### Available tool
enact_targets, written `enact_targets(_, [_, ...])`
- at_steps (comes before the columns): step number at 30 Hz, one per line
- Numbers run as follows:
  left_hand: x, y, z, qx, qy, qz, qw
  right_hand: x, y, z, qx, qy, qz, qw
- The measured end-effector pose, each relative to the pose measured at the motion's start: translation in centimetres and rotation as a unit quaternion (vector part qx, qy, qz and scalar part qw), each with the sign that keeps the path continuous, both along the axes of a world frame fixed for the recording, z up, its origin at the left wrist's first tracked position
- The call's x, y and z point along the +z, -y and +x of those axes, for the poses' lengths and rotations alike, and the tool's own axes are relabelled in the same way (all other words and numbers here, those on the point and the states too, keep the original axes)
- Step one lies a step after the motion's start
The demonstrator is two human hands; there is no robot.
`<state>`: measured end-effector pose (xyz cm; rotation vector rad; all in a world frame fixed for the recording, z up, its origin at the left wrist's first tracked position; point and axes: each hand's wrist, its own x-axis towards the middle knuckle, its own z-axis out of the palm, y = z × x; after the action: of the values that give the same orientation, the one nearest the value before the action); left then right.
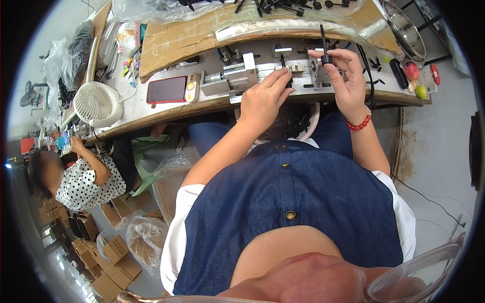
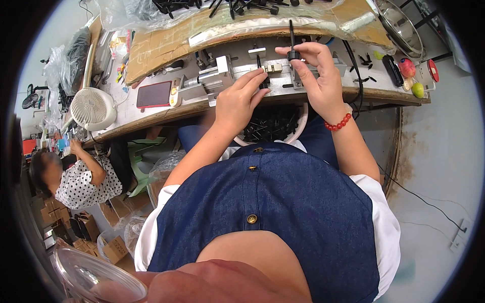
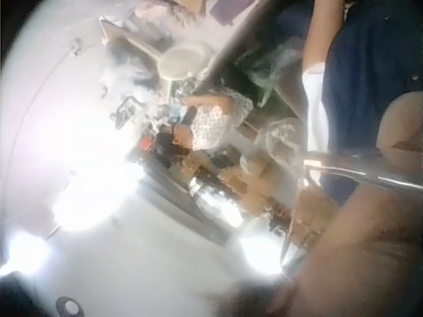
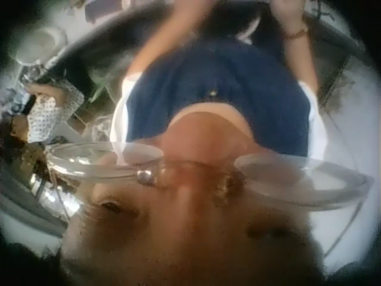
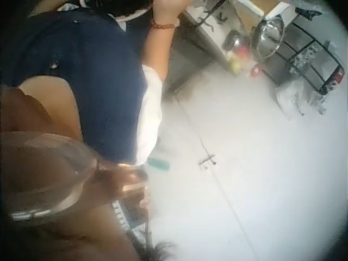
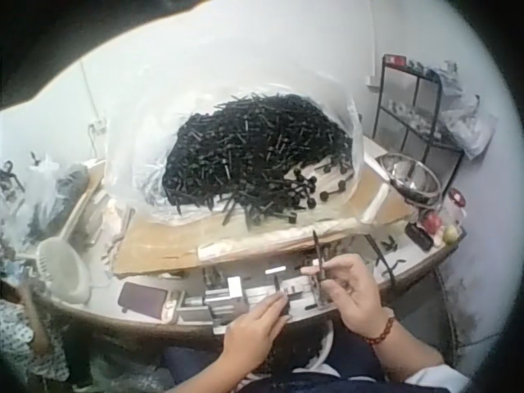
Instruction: The person repeatedly picks up small black plastic components from a pile on the table and inserts them into a metal jig. They manipulate the parts with their hands to fit them into the fixture, then remove them and place them back on the pile. The process is repeated continuously.
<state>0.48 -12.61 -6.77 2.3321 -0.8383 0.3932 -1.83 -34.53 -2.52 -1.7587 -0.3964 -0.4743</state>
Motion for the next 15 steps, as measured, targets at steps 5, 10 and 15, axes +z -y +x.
enact_targets(5, [0.0,0.0,0.0,0.001,0.001,-0.006,1.000,-0.5,-0.1,-0.9,0.005,-0.016,-0.039,0.999])
enact_targets(10, [-0.2,0.1,0.0,0.001,0.004,-0.011,1.000,-1.4,0.3,-1.6,-0.021,-0.037,-0.052,0.998])
enact_targets(15, [-0.4,0.1,0.2,-0.005,0.025,-0.019,0.999,-1.5,1.0,-2.3,-0.039,-0.057,-0.071,0.995])
